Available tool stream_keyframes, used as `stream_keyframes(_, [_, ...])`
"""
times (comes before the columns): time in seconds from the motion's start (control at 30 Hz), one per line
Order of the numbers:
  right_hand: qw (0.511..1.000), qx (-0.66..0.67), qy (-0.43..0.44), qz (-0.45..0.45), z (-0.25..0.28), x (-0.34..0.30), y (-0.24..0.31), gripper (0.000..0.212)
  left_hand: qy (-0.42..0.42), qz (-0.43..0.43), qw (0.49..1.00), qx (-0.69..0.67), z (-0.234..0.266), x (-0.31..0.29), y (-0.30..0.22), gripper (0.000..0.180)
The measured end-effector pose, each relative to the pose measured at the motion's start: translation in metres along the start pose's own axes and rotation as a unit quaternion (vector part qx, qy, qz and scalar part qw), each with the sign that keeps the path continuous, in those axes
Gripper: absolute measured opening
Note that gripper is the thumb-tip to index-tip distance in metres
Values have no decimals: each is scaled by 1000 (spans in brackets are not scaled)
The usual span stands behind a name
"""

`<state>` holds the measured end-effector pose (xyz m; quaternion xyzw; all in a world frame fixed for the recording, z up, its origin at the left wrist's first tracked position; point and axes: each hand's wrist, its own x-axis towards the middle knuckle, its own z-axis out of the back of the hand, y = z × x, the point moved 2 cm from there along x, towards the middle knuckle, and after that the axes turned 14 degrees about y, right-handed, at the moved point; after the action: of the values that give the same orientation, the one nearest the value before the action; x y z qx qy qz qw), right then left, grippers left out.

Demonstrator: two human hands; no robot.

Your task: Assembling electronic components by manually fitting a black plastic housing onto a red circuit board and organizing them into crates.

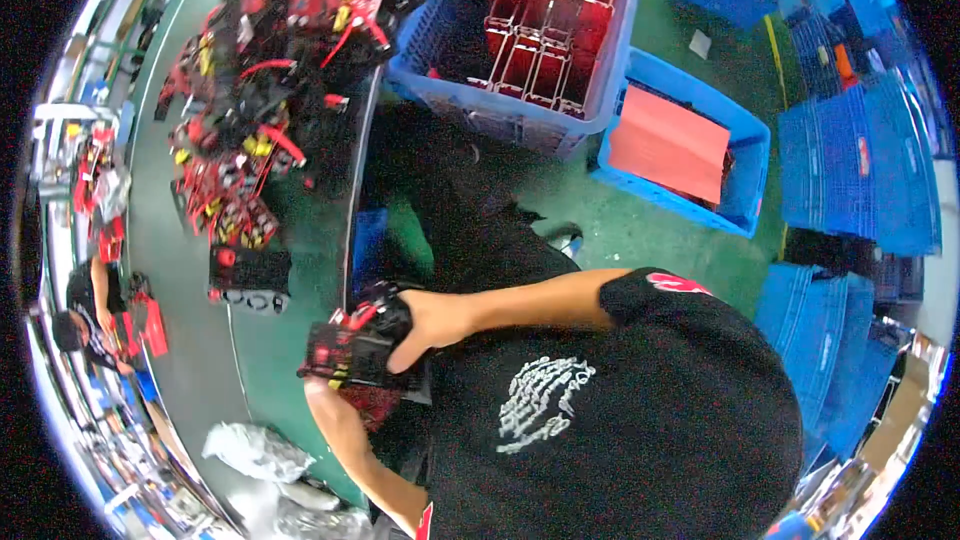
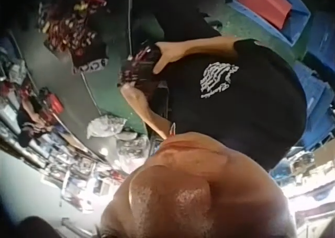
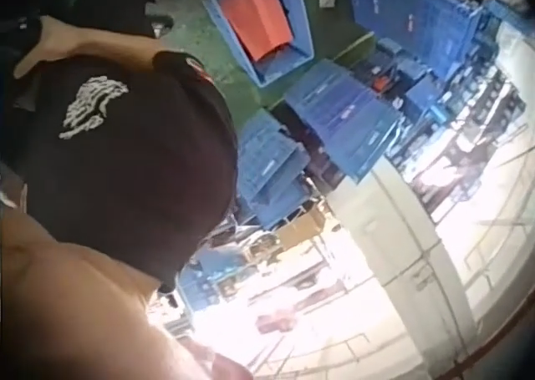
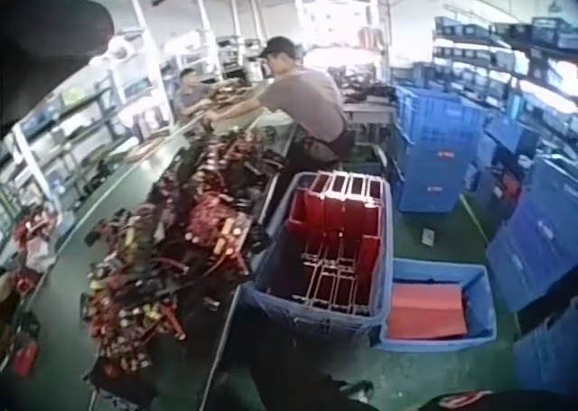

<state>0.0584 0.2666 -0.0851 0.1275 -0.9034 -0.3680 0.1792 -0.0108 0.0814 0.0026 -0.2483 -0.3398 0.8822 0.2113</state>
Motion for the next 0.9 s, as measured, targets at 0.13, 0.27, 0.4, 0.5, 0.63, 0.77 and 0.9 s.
stream_keyframes(0.13, [996, 13, -82, 44, 45, -80, 54, 92, 24, -5, 999, -33, -78, 28, -127, 65])
stream_keyframes(0.27, [974, 48, -153, 159, 87, -159, 91, 83, 247, -203, 947, -42, -127, 97, -195, 57])
stream_keyframes(0.4, [887, 14, -193, 420, 116, -244, 92, 91, 430, -159, 884, -92, -217, 231, -223, 34])
stream_keyframes(0.5, [764, 428, -285, 390, 136, -310, 33, 56, 258, -263, 911, 185, -326, 342, -206, 42])
stream_keyframes(0.63, [736, 232, -457, 443, 113, -329, 53, 41, 268, -197, 859, 389, -408, 420, -158, 41])
stream_keyframes(0.77, [727, 232, -475, 439, 114, -368, -10, 41, 330, -275, 851, 302, -423, 435, -164, 23])
stream_keyframes(0.9, [774, 116, -419, 461, 122, -335, 31, 88, 378, -202, 800, 420, -415, 442, -149, 30])
